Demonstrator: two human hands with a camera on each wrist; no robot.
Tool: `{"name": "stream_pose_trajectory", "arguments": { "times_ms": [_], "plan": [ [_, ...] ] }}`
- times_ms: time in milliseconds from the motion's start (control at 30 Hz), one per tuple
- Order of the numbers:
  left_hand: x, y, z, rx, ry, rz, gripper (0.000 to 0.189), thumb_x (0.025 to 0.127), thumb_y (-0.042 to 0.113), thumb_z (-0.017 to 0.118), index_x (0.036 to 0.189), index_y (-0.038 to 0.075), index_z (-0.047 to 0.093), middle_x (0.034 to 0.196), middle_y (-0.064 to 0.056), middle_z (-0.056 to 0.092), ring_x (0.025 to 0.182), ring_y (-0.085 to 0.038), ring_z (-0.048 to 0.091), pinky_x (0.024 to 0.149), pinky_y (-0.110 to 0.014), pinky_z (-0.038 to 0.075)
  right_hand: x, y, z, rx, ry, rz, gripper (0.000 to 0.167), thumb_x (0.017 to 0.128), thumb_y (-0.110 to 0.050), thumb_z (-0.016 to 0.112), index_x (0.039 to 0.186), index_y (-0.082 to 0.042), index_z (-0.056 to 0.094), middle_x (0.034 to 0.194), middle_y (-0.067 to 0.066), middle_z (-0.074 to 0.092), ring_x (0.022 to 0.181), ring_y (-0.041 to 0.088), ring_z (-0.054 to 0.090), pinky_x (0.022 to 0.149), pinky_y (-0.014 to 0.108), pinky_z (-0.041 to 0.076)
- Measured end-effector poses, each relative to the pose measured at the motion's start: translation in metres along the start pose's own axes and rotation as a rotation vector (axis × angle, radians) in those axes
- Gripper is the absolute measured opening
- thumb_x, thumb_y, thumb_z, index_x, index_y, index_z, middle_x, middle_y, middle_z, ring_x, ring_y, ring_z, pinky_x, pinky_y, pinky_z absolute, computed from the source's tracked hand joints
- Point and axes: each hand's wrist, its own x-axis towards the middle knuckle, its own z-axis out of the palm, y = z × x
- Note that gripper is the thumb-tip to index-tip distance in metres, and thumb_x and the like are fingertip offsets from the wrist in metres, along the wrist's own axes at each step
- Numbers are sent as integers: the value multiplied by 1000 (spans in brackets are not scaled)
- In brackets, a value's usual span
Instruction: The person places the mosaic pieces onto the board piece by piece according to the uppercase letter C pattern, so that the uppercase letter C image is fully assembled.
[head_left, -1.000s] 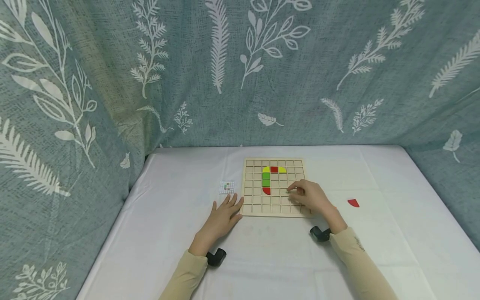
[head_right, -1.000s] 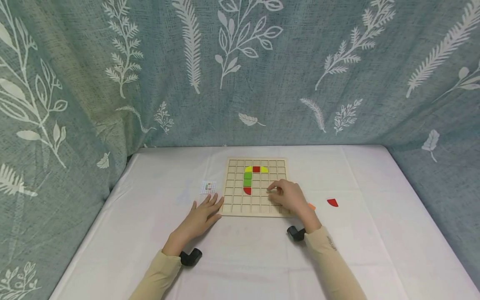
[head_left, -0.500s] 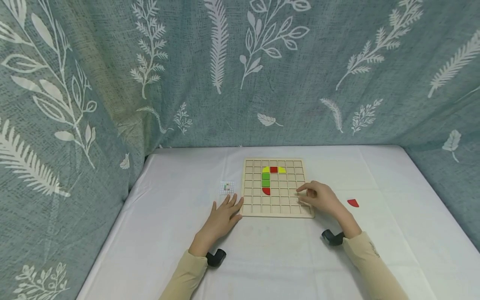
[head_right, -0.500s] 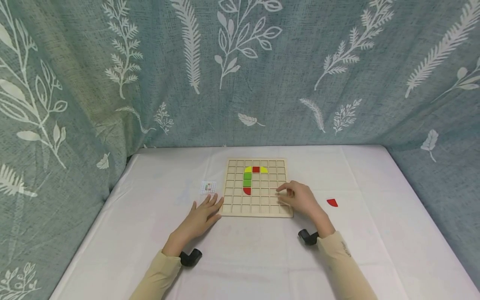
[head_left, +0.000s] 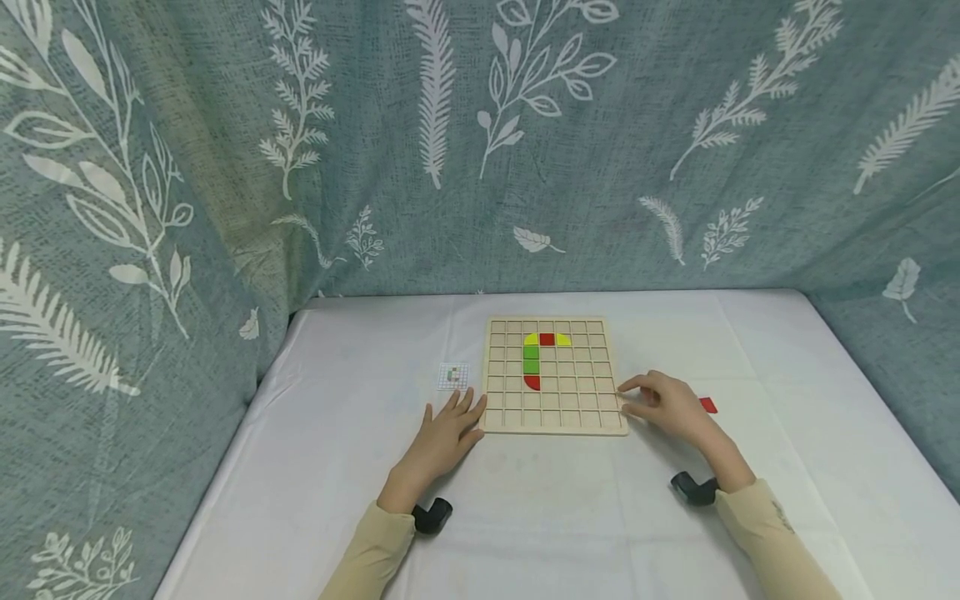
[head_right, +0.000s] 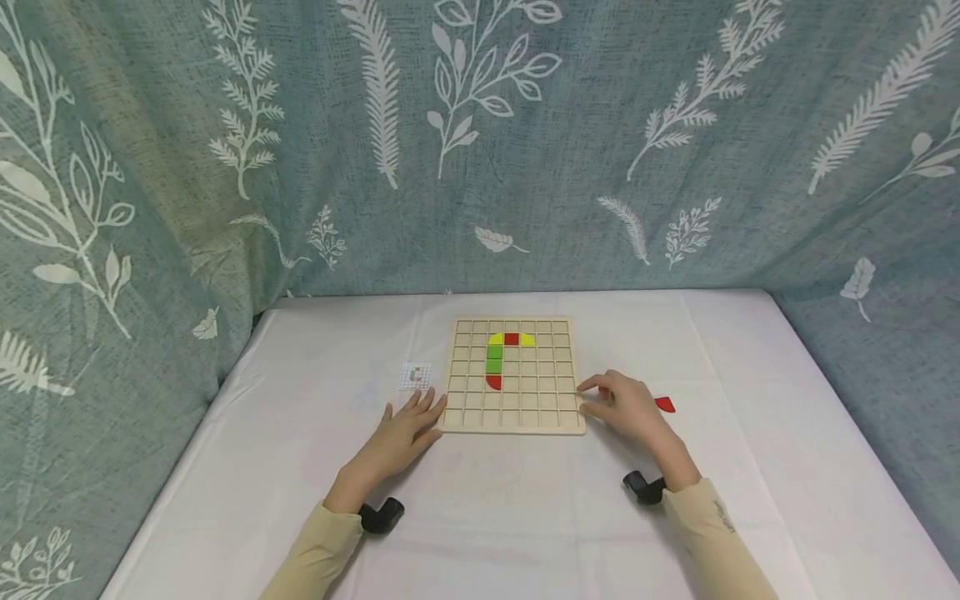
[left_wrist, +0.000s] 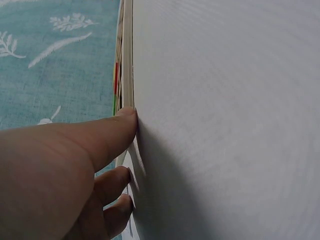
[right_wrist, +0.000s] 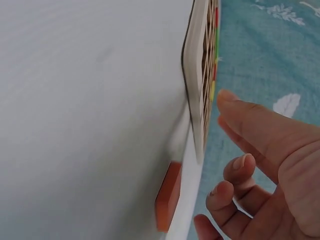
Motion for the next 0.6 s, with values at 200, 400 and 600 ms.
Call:
{"name": "stream_pose_trajectory", "arguments": {
  "times_ms": [200, 400, 600],
  "plan": [
    [1, -1, 1, 3, 1, 7, 51, 94, 28, 52, 141, 12, 40, 149, -13, 31, 139, -35, 21, 103, -69, 12, -10, 8, -4, -32, 10, -10, 27, 76, -17, 76, 101, -10, 70, 68, -1, 45, 59, 10, 36, 52, 22, 31],
    [1, -2, 1, 1, 0, 10, 51, 94, 28, 52, 141, 11, 41, 149, -14, 31, 139, -36, 21, 103, -69, 11, -17, 13, -7, -49, -7, 30, 29, 76, -17, 76, 103, -9, 69, 70, -1, 48, 60, 11, 40, 52, 22, 33],
    [2, -1, 0, -5, 3, 12, 51, 94, 28, 52, 141, 11, 41, 149, -14, 30, 139, -35, 21, 103, -69, 11, -25, 17, -11, -61, -11, 53, 31, 75, -18, 77, 104, -9, 68, 73, 0, 48, 63, 12, 39, 53, 23, 33]
  ]
}}
